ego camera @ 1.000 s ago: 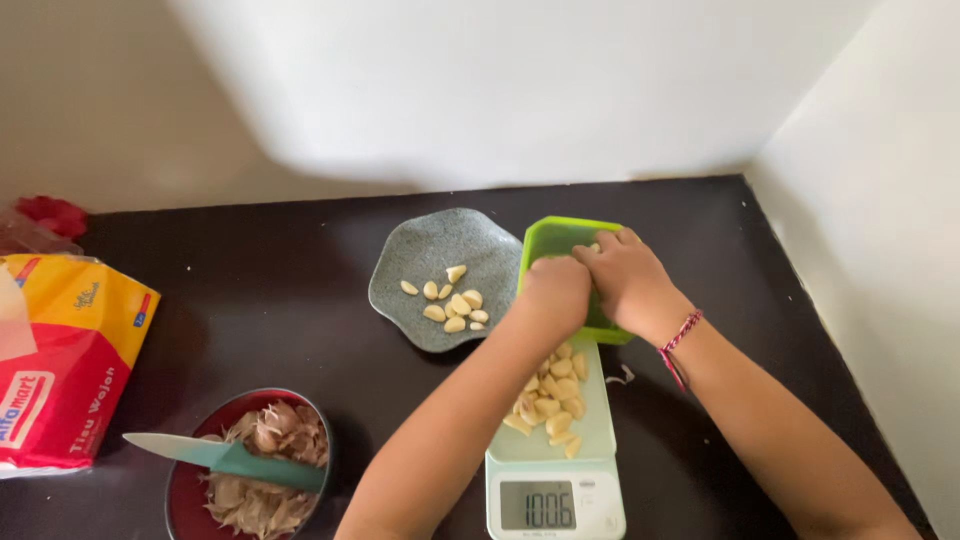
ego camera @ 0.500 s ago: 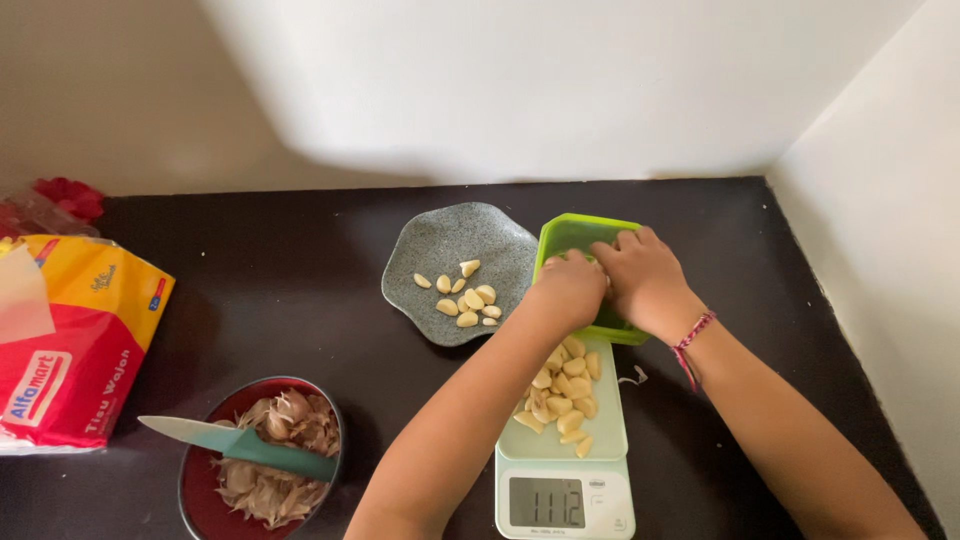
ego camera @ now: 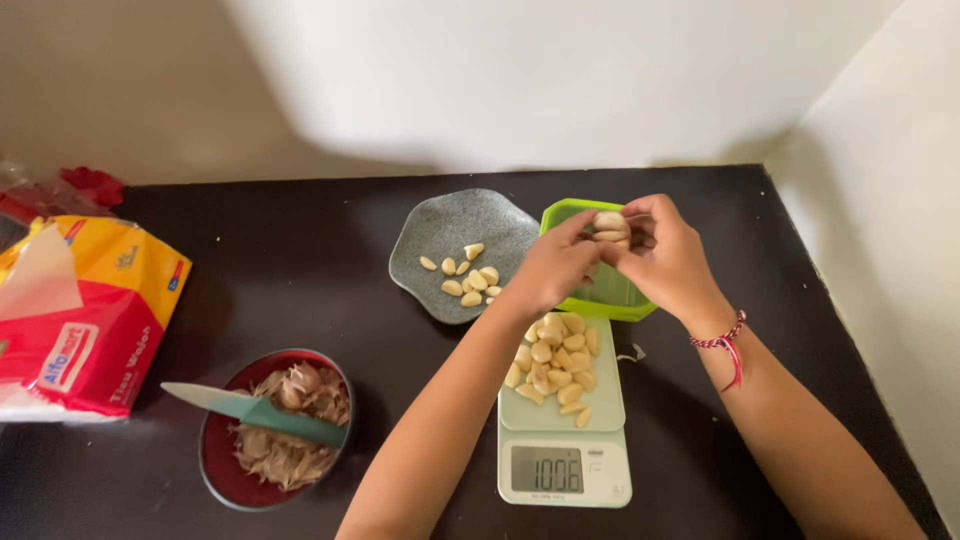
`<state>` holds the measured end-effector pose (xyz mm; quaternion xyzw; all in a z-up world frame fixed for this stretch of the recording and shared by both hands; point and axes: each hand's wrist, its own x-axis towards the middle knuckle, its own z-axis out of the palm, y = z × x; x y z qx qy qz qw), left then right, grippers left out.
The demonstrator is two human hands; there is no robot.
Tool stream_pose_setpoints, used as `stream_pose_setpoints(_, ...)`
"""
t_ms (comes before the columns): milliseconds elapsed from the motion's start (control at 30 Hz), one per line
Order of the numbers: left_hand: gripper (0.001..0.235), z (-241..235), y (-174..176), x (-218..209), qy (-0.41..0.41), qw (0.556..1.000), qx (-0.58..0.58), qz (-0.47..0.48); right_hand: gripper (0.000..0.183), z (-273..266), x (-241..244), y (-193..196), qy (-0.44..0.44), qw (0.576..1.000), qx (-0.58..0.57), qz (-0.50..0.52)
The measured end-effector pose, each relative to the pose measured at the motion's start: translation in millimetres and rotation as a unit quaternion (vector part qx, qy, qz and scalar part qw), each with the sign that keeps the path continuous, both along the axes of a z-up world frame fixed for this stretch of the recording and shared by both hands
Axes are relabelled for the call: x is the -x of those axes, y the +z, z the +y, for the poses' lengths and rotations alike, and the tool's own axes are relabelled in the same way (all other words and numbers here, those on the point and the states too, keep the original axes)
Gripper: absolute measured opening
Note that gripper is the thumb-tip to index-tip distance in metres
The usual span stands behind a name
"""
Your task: The person turns on a digital scale and places peeled garlic cloves onto it from a plate.
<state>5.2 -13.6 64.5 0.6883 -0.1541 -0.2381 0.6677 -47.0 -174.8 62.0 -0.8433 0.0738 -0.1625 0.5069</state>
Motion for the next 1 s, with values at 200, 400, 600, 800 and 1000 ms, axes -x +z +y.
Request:
stream_pose_setpoints(200,0.056,34,-22,14,0.025,0.992,0.127,0.009,0.055,36,19,2,0.098,0.986,-0.129,-0.031)
stream_pose_setpoints(400,0.056,80,-17,46,0.109,0.990,-0.063,-0.067,0.056,78,27,-7,0.217,0.970,-0.099,-0.045)
stream_pose_setpoints(600,0.070,111,-11,73,0.077,0.980,-0.147,-0.110,0.065,112,33,-3,0.269,0.962,0.037,0.016)
stream_pose_setpoints(800,0.077,146,-1,104,0.047,0.971,-0.211,-0.104,0.058,138,35,5,0.301,0.933,0.178,0.090)
stream_pose_setpoints(1000,0.069,159,-72,89,0.066,0.948,-0.265,-0.165,0.040,150,23,-24,0.324,0.905,0.268,0.059)
